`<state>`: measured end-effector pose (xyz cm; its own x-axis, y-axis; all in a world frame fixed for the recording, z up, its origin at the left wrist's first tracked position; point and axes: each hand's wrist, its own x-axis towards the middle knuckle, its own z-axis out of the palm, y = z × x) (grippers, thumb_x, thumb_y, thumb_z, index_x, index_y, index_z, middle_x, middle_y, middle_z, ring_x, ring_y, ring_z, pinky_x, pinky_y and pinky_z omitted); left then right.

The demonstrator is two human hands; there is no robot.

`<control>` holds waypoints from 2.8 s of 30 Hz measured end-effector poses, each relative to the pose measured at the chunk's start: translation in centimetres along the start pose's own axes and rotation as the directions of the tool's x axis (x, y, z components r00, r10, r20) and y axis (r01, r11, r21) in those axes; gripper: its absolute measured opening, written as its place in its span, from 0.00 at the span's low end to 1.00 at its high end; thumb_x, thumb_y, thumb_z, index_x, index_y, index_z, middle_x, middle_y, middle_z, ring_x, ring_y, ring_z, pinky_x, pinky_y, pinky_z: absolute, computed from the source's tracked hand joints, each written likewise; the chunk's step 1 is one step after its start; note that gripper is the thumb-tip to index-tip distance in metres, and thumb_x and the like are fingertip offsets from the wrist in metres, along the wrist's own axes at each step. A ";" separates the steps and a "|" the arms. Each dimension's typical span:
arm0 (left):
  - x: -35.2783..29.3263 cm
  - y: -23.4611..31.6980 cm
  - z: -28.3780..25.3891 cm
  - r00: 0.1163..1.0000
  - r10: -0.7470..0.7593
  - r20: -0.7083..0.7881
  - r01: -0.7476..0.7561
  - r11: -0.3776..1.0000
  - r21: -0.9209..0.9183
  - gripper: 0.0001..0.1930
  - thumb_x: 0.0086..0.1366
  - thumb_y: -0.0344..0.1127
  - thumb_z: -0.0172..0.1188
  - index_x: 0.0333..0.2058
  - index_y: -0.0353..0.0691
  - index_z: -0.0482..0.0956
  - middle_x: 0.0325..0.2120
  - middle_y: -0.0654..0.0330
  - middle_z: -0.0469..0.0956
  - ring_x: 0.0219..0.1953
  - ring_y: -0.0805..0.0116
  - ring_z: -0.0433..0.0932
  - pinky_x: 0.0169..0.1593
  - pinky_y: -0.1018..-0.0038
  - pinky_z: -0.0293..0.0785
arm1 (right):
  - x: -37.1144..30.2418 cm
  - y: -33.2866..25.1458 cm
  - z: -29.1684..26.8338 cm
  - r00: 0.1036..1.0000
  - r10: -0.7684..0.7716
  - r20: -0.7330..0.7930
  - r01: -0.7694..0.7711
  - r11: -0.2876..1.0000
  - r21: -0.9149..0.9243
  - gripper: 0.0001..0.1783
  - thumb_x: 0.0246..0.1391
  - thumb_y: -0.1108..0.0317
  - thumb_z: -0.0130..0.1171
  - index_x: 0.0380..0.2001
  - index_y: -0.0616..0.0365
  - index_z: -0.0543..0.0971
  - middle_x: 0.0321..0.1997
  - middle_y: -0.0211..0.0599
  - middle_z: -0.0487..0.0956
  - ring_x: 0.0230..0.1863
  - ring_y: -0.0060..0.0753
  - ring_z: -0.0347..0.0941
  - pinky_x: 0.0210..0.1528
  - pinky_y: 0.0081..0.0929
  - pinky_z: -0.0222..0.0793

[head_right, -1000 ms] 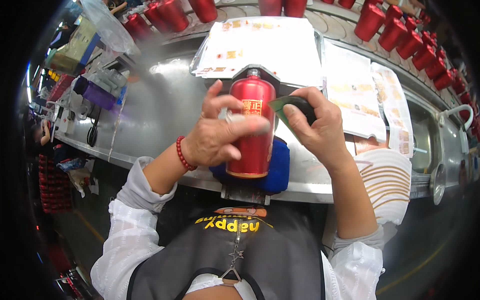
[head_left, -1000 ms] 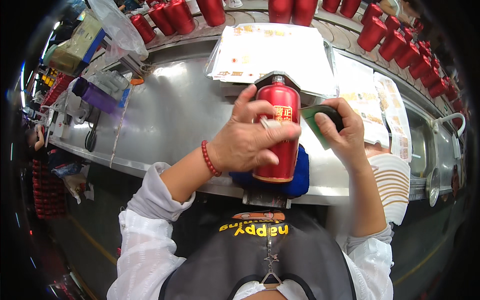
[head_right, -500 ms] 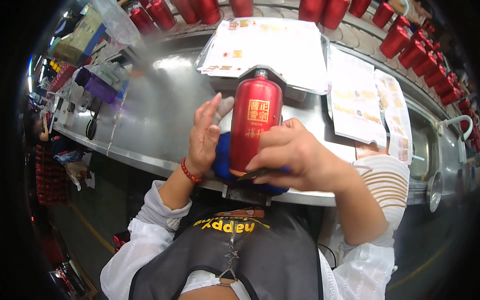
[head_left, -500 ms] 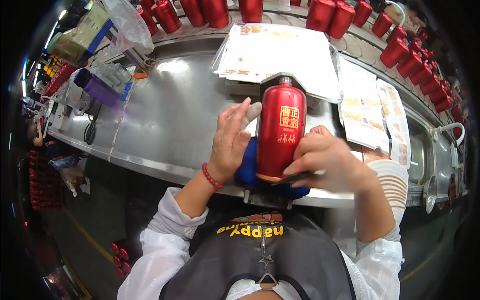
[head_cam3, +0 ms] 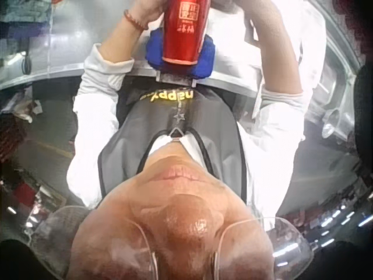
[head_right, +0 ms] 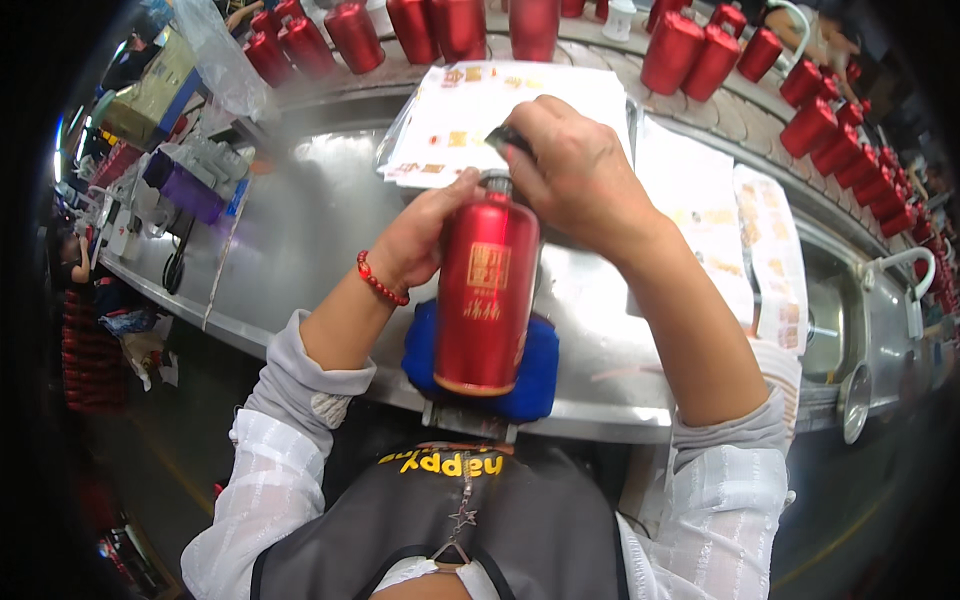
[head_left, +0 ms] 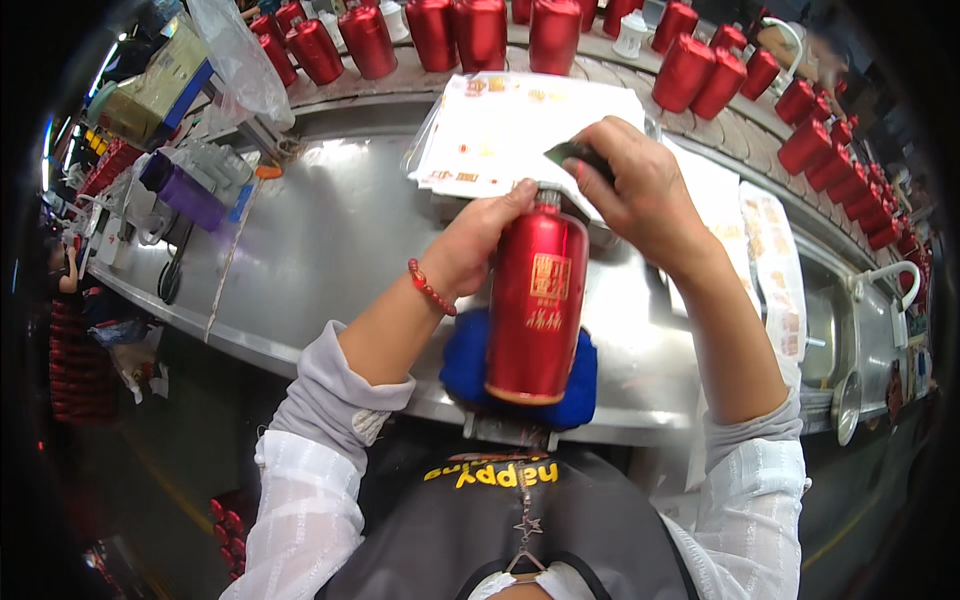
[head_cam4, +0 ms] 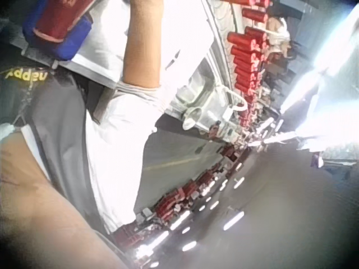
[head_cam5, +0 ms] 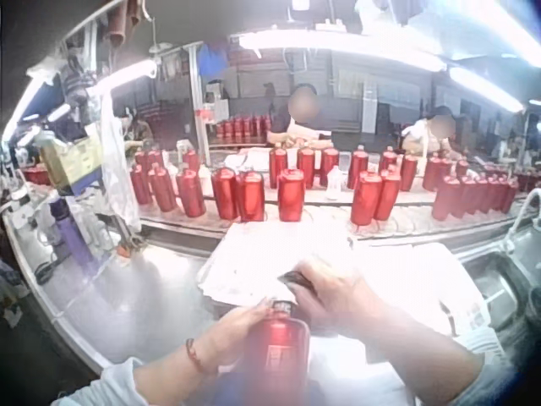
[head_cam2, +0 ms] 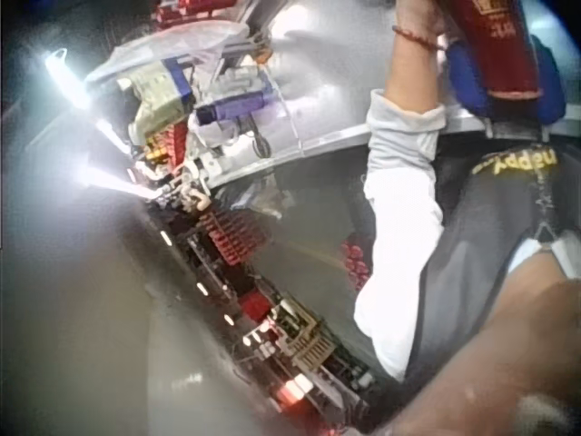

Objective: The person applies decorative labels to red cylindrical containers. They pick up a container, place a label on it, smooth it with a green tool, and then place the finished container on the floor. This process is repeated for multiple containers.

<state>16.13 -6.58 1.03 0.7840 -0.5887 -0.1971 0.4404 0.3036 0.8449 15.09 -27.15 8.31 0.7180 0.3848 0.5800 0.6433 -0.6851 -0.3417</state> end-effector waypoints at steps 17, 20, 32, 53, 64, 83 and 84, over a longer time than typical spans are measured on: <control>-17.8 -0.3 -0.6 0.720 0.561 -0.409 -0.478 0.828 0.294 0.13 0.71 0.38 0.61 0.46 0.34 0.79 0.39 0.63 0.80 0.43 0.79 0.76 0.50 0.78 0.72 | -4.1 22.2 16.2 1.000 -0.001 -0.013 0.000 0.998 -0.067 0.30 0.62 0.42 0.57 0.47 0.62 0.79 0.41 0.46 0.83 0.42 0.47 0.81 0.45 0.46 0.76; -26.1 -3.4 -1.4 0.350 0.736 -0.579 -0.530 0.665 0.526 0.13 0.73 0.38 0.57 0.48 0.33 0.79 0.41 0.60 0.81 0.44 0.77 0.78 0.50 0.78 0.74 | -14.6 12.0 19.5 0.968 0.006 0.252 -0.015 0.999 0.034 0.29 0.62 0.43 0.57 0.47 0.62 0.80 0.42 0.47 0.83 0.42 0.47 0.81 0.46 0.45 0.75; -60.8 -24.3 -22.5 -0.544 0.735 -0.404 0.725 0.655 0.215 0.18 0.63 0.47 0.66 0.41 0.39 0.83 0.36 0.52 0.84 0.41 0.53 0.82 0.48 0.62 0.77 | -15.0 7.8 14.2 0.959 0.152 0.240 -0.108 0.976 -0.187 0.26 0.65 0.47 0.55 0.46 0.63 0.80 0.43 0.48 0.83 0.44 0.48 0.80 0.48 0.44 0.75; -69.1 -27.4 -32.7 -0.344 0.810 -0.475 0.938 0.273 -0.213 0.28 0.60 0.50 0.67 0.50 0.32 0.78 0.56 0.42 0.75 0.56 0.46 0.76 0.56 0.58 0.75 | -3.9 -0.3 -17.2 0.988 0.107 -0.109 -0.141 0.915 -0.379 0.22 0.69 0.54 0.51 0.45 0.64 0.82 0.46 0.50 0.82 0.47 0.49 0.78 0.52 0.41 0.74; -13.8 -1.0 0.0 0.898 0.322 0.299 -0.420 0.827 0.373 0.31 0.69 0.46 0.60 0.64 0.33 0.64 0.50 0.55 0.76 0.50 0.69 0.77 0.56 0.72 0.74 | -7.7 -5.9 -2.2 0.765 0.592 0.255 -0.545 0.382 0.747 0.20 0.68 0.60 0.51 0.54 0.63 0.78 0.48 0.41 0.82 0.46 0.27 0.79 0.49 0.25 0.77; -7.2 -1.7 3.1 0.990 0.130 -0.058 -0.132 0.991 -0.032 0.34 0.65 0.49 0.68 0.59 0.31 0.65 0.46 0.54 0.78 0.44 0.70 0.80 0.48 0.73 0.79 | -2.6 5.7 0.3 0.888 0.436 0.145 -0.457 0.871 0.180 0.19 0.69 0.58 0.53 0.54 0.58 0.80 0.49 0.27 0.80 0.41 0.15 0.72 0.34 0.17 0.64; -7.2 -1.6 3.1 0.990 0.132 -0.056 -0.134 0.991 -0.031 0.34 0.65 0.49 0.68 0.59 0.31 0.65 0.46 0.54 0.78 0.45 0.70 0.79 0.48 0.73 0.79 | -1.7 7.2 0.8 0.914 0.379 0.144 -0.391 0.919 0.060 0.17 0.68 0.63 0.53 0.54 0.57 0.80 0.48 0.31 0.79 0.44 0.22 0.74 0.39 0.21 0.68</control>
<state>8.43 -5.19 2.67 0.8585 -0.5005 -0.1116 0.3451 0.4029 0.8477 18.72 -32.27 4.29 0.9385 0.1806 0.2942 0.3263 -0.7424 -0.5851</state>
